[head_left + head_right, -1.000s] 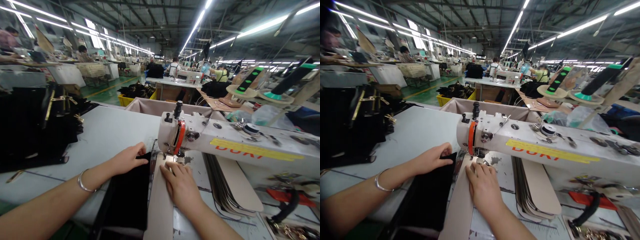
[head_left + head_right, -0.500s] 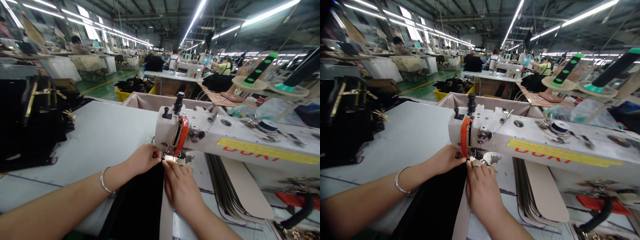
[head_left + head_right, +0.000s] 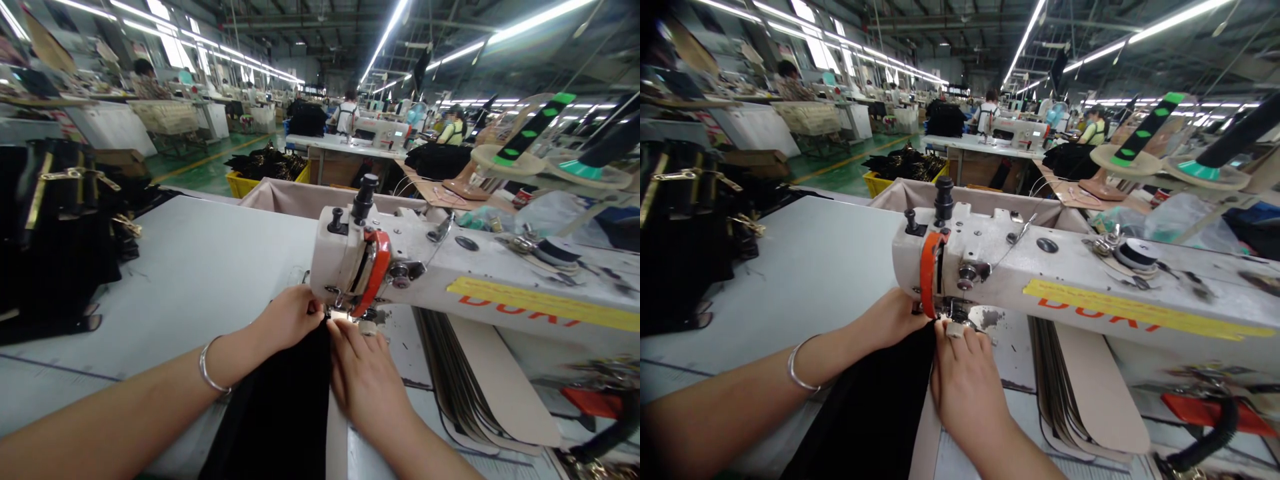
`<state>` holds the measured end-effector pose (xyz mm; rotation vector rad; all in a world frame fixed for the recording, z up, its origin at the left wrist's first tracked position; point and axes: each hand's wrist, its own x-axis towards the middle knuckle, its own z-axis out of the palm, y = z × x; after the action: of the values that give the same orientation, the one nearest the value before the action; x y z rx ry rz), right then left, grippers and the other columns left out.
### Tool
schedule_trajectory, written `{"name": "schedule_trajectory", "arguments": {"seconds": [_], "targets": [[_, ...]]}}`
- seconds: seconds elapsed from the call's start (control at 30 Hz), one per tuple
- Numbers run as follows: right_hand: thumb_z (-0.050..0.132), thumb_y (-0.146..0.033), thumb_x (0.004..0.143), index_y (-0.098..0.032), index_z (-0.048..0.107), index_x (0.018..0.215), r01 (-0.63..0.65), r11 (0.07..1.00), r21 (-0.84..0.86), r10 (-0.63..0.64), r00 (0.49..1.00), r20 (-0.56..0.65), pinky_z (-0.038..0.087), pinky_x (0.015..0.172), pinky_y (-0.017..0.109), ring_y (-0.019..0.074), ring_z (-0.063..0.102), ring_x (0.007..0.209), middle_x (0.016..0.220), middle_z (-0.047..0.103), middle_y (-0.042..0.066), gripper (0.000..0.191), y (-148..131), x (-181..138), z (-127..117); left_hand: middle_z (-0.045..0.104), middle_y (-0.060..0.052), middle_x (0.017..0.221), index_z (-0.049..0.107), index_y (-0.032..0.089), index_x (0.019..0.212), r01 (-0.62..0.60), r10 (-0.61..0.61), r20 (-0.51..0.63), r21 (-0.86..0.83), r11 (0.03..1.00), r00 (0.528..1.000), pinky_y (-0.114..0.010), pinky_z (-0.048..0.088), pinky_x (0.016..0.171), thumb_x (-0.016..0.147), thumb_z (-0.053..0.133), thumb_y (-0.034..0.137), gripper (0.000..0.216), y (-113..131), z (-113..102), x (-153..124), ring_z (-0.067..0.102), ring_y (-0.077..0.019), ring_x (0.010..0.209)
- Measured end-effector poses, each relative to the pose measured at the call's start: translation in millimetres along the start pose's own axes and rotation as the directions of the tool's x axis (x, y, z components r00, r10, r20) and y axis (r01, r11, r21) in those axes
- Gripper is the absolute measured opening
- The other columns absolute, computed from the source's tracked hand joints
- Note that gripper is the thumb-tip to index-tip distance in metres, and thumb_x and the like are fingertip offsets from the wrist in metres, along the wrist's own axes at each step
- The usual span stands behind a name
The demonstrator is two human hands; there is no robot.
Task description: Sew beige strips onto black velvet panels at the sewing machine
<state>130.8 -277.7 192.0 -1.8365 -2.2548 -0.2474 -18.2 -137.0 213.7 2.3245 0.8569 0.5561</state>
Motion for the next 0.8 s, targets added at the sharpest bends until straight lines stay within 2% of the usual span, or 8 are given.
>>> {"name": "schedule_trajectory", "arguments": {"seconds": [0.2, 0.3, 0.43, 0.67, 0.73, 0.8], "targets": [[0.047, -0.016, 0.094, -0.015, 0.037, 0.15, -0.018, 1.0, 0.019, 0.018, 1.0, 0.02, 0.04, 0.096, 0.049, 0.0305, 0.051, 0.116, 0.135, 0.057, 0.014, 0.057, -0.7, 1.7, -1.7, 0.07, -0.005, 0.079, 0.069, 0.015, 0.084, 0.014, -0.014, 0.01, -0.023, 1.0, 1.0, -0.028, 0.048, 0.071, 0.083, 0.057, 0.017, 0.012, -2.6, 1.8, -1.0, 0.064, -0.0197, 0.073], [0.046, -0.016, 0.094, -0.015, 0.039, 0.149, -0.031, 0.999, 0.039, 0.031, 0.999, 0.026, 0.039, 0.097, 0.05, 0.031, 0.051, 0.117, 0.136, 0.055, 0.013, 0.055, -0.8, 2.3, -3.3, 0.071, -0.006, 0.081, 0.069, 0.015, 0.086, 0.009, -0.009, -0.007, -0.019, 1.0, 1.0, -0.03, 0.051, 0.075, 0.083, 0.058, 0.018, 0.011, -2.1, 1.1, -1.1, 0.066, -0.0211, 0.076], [0.047, -0.016, 0.094, -0.015, 0.045, 0.145, -0.023, 0.998, 0.063, 0.022, 0.999, 0.026, 0.04, 0.097, 0.049, 0.0309, 0.051, 0.117, 0.136, 0.056, 0.013, 0.051, -0.7, 1.4, -4.2, 0.072, -0.006, 0.084, 0.069, 0.017, 0.088, 0.003, -0.004, -0.03, -0.021, 1.0, 1.0, -0.032, 0.052, 0.079, 0.083, 0.059, 0.017, 0.012, -2.7, 2.3, -1.8, 0.067, -0.0231, 0.083], [0.049, -0.016, 0.094, -0.017, 0.042, 0.147, -0.015, 1.0, 0.025, 0.015, 1.0, 0.007, 0.042, 0.094, 0.048, 0.0303, 0.052, 0.114, 0.139, 0.055, 0.012, 0.054, 0.0, 1.4, -1.3, 0.071, -0.007, 0.087, 0.069, 0.015, 0.093, -0.008, 0.011, -0.07, 0.038, 0.999, 0.997, -0.033, 0.053, 0.079, 0.083, 0.057, 0.01, 0.016, -6.6, 8.6, -1.2, 0.068, -0.0223, 0.083], [0.047, -0.017, 0.095, -0.017, 0.044, 0.146, -0.021, 0.999, 0.04, 0.021, 1.0, 0.011, 0.042, 0.092, 0.047, 0.0295, 0.053, 0.112, 0.138, 0.055, 0.011, 0.051, 0.5, 2.0, -1.8, 0.071, -0.008, 0.095, 0.068, 0.015, 0.096, -0.049, 0.06, -0.09, 0.119, 0.992, 0.994, -0.036, 0.053, 0.084, 0.088, 0.056, 0.011, 0.015, -4.7, 7.4, -9.0, 0.067, -0.0235, 0.09], [0.047, -0.019, 0.097, -0.018, 0.046, 0.143, -0.032, 0.996, 0.078, 0.031, 0.999, 0.012, 0.043, 0.091, 0.045, 0.0278, 0.054, 0.108, 0.136, 0.057, 0.009, 0.046, 1.0, 1.9, -3.1, 0.07, -0.009, 0.108, 0.068, 0.016, 0.1, -0.154, 0.172, -0.065, 0.218, 0.964, 0.983, -0.041, 0.052, 0.094, 0.092, 0.057, 0.015, 0.013, -2.3, 5.5, -23.2, 0.065, -0.0252, 0.103]]}}
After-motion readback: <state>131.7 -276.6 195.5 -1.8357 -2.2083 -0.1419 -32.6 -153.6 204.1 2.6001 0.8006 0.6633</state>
